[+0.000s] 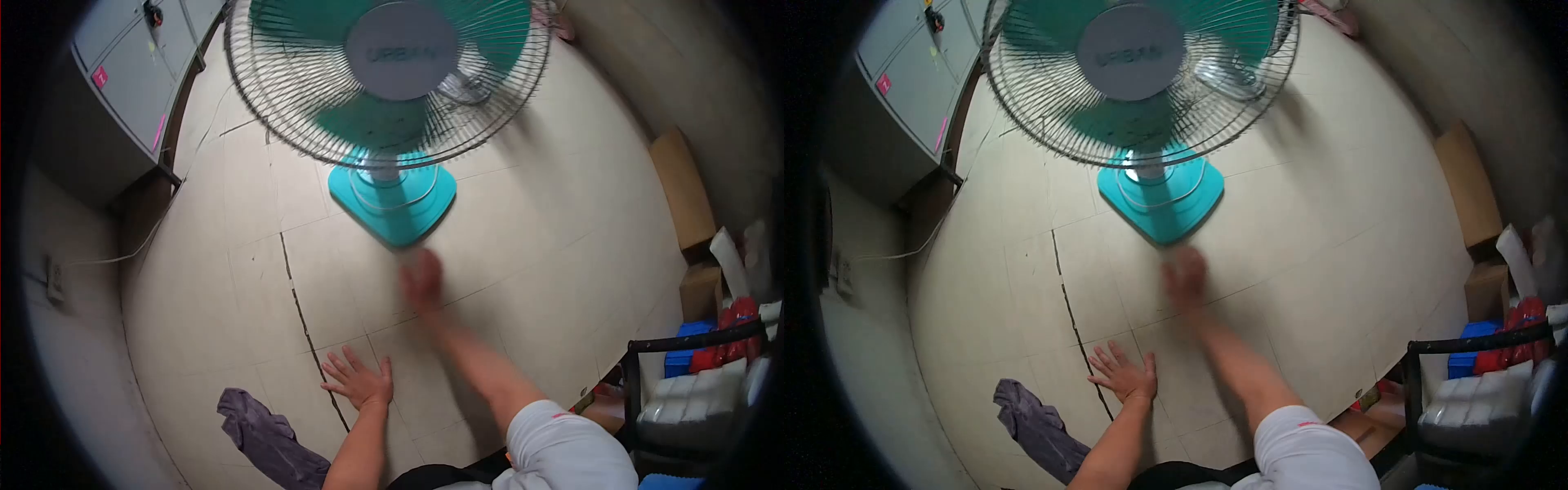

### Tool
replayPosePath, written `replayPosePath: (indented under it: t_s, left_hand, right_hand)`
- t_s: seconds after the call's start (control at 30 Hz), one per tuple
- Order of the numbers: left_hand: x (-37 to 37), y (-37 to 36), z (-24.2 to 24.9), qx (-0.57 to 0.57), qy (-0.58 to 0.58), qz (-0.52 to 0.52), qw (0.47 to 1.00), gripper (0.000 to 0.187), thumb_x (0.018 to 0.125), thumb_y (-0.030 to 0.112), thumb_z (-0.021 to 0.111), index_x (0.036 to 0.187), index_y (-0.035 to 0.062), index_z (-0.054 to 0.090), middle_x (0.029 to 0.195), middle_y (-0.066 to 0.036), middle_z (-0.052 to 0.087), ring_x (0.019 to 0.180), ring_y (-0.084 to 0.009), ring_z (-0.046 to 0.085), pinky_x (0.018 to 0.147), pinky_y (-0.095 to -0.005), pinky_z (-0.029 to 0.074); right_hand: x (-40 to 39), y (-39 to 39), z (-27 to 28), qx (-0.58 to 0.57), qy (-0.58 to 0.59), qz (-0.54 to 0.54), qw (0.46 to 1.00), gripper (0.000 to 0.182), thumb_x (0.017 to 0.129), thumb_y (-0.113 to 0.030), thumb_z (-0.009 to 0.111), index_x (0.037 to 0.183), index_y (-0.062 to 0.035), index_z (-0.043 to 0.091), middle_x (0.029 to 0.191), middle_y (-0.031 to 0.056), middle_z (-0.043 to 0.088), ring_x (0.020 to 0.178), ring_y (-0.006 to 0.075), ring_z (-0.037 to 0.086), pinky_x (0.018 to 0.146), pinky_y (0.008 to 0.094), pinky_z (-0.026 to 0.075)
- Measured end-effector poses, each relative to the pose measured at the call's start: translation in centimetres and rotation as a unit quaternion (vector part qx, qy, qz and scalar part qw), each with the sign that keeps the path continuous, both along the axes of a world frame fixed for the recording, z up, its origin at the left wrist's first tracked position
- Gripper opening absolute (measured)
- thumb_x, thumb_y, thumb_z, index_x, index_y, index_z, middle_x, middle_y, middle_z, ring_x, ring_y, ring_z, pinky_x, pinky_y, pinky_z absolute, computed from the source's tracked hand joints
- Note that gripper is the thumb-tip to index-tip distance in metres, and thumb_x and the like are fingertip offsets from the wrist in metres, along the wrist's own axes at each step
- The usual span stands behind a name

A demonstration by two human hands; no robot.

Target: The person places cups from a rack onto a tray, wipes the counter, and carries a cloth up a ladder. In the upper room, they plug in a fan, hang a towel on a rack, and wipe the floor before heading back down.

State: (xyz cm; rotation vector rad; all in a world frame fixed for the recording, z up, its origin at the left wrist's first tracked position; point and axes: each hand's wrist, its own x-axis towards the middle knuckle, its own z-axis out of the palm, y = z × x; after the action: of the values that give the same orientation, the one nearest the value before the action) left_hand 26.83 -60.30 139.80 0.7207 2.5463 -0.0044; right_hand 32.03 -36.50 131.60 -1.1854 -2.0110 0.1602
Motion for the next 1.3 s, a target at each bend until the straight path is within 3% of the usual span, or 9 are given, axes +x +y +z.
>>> replayPosePath:
  t_s: [0.03, 0.13, 0.3, 0.67, 0.77, 0.9, 0.97, 1.1, 1.3]
  left_hand:
    - [0.1, 0.0, -0.1, 0.000, 0.006, 0.001, 1.000, 0.104, 0.085, 0.067, 0.054, 0.160, 0.0082, 0.011, 0.165, -0.022, 0.000, 0.152, -0.0429, -0.007, 0.114, -0.0681, -0.009]
    - [0.5, 0.6, 0.4, -0.005, 0.027, -0.001, 1.000, 0.104, 0.085, 0.067, 0.055, 0.159, 0.0080, 0.013, 0.166, -0.021, 0.001, 0.153, -0.0407, -0.007, 0.115, -0.0668, -0.009]
    - [1.1, 0.8, 0.1, -0.020, 0.049, -0.001, 0.999, 0.103, 0.085, 0.065, 0.056, 0.160, 0.0092, 0.013, 0.166, -0.019, 0.002, 0.153, -0.0393, -0.006, 0.115, -0.0662, -0.009]
    - [1.8, 0.6, -0.8, -0.003, 0.079, -0.002, 0.997, 0.100, 0.086, 0.061, 0.057, 0.160, 0.0100, 0.012, 0.166, -0.019, 0.002, 0.153, -0.0383, -0.004, 0.117, -0.0628, -0.008]
    - [1.5, 0.3, -1.2, 0.015, 0.092, -0.007, 0.996, 0.101, 0.085, 0.055, 0.062, 0.159, 0.0078, 0.014, 0.166, -0.019, 0.004, 0.153, -0.0391, -0.002, 0.117, -0.0625, -0.007]
    - [1.7, 0.7, -2.8, 0.006, 0.079, 0.026, 0.997, 0.105, 0.083, 0.051, 0.067, 0.157, 0.0003, 0.013, 0.164, -0.022, 0.009, 0.153, -0.0398, 0.001, 0.118, -0.0607, -0.006]
    - [3.2, 0.8, -8.7, 0.198, 0.146, -0.141, 0.959, 0.106, 0.083, 0.050, 0.068, 0.156, -0.0041, 0.013, 0.163, -0.025, 0.011, 0.152, -0.0409, 0.004, 0.119, -0.0583, -0.004]
    - [9.4, 23.1, 1.2, 0.404, 0.120, -0.362, 0.832, 0.092, 0.081, 0.050, 0.074, 0.148, -0.0012, 0.036, 0.150, -0.025, 0.033, 0.144, -0.0470, 0.025, 0.116, -0.0634, 0.019]
    - [-0.5, 35.3, -1.4, 0.279, 0.251, -0.101, 0.921, 0.098, 0.083, 0.059, 0.068, 0.156, 0.0088, 0.026, 0.158, -0.027, 0.022, 0.145, -0.0523, 0.018, 0.110, -0.0739, 0.017]
  right_hand:
    - [2.5, 2.9, 2.5, -0.140, 0.090, -0.069, 0.984, 0.052, 0.089, -0.035, 0.069, 0.126, -0.0011, 0.056, 0.126, 0.0221, 0.055, 0.121, 0.0397, 0.051, 0.103, 0.0471, 0.042]
    - [10.0, 11.5, 4.9, -0.120, -0.035, -0.160, 0.979, 0.056, 0.088, -0.039, 0.069, 0.128, -0.0028, 0.057, 0.129, 0.0203, 0.052, 0.124, 0.0369, 0.048, 0.104, 0.0476, 0.040]
    - [18.2, 13.4, 3.8, -0.240, -0.242, -0.140, 0.930, 0.073, 0.097, -0.051, 0.051, 0.153, -0.0080, 0.034, 0.157, 0.0197, 0.031, 0.148, 0.0356, 0.021, 0.121, 0.0544, 0.011]
    - [19.0, 13.4, 3.5, -0.233, -0.212, -0.118, 0.942, 0.074, 0.095, -0.054, 0.050, 0.151, -0.0070, 0.038, 0.156, 0.0213, 0.032, 0.146, 0.0383, 0.023, 0.121, 0.0551, 0.011]
    - [24.0, 17.4, 4.3, -0.345, -0.190, 0.053, 0.918, 0.077, 0.093, -0.058, 0.052, 0.151, -0.0090, 0.038, 0.156, 0.0188, 0.032, 0.147, 0.0360, 0.021, 0.120, 0.0534, 0.016]
    - [33.1, 18.2, 4.0, -0.238, -0.248, -0.224, 0.912, 0.084, 0.091, -0.061, 0.054, 0.154, -0.0105, 0.032, 0.158, 0.0248, 0.024, 0.149, 0.0375, 0.016, 0.120, 0.0599, 0.011]
    - [33.9, 19.3, 4.1, -0.257, -0.261, -0.215, 0.905, 0.085, 0.091, -0.062, 0.054, 0.155, -0.0113, 0.029, 0.159, 0.0254, 0.021, 0.150, 0.0371, 0.013, 0.119, 0.0620, 0.008]
    - [33.2, 19.5, 4.7, -0.292, -0.262, -0.194, 0.899, 0.086, 0.091, -0.062, 0.054, 0.156, -0.0136, 0.026, 0.160, 0.0238, 0.018, 0.151, 0.0363, 0.011, 0.119, 0.0642, 0.005]
    - [33.6, 20.5, 4.3, -0.280, -0.278, -0.197, 0.898, 0.086, 0.091, -0.062, 0.054, 0.157, -0.0149, 0.025, 0.161, 0.0226, 0.018, 0.151, 0.0351, 0.012, 0.118, 0.0654, 0.005]
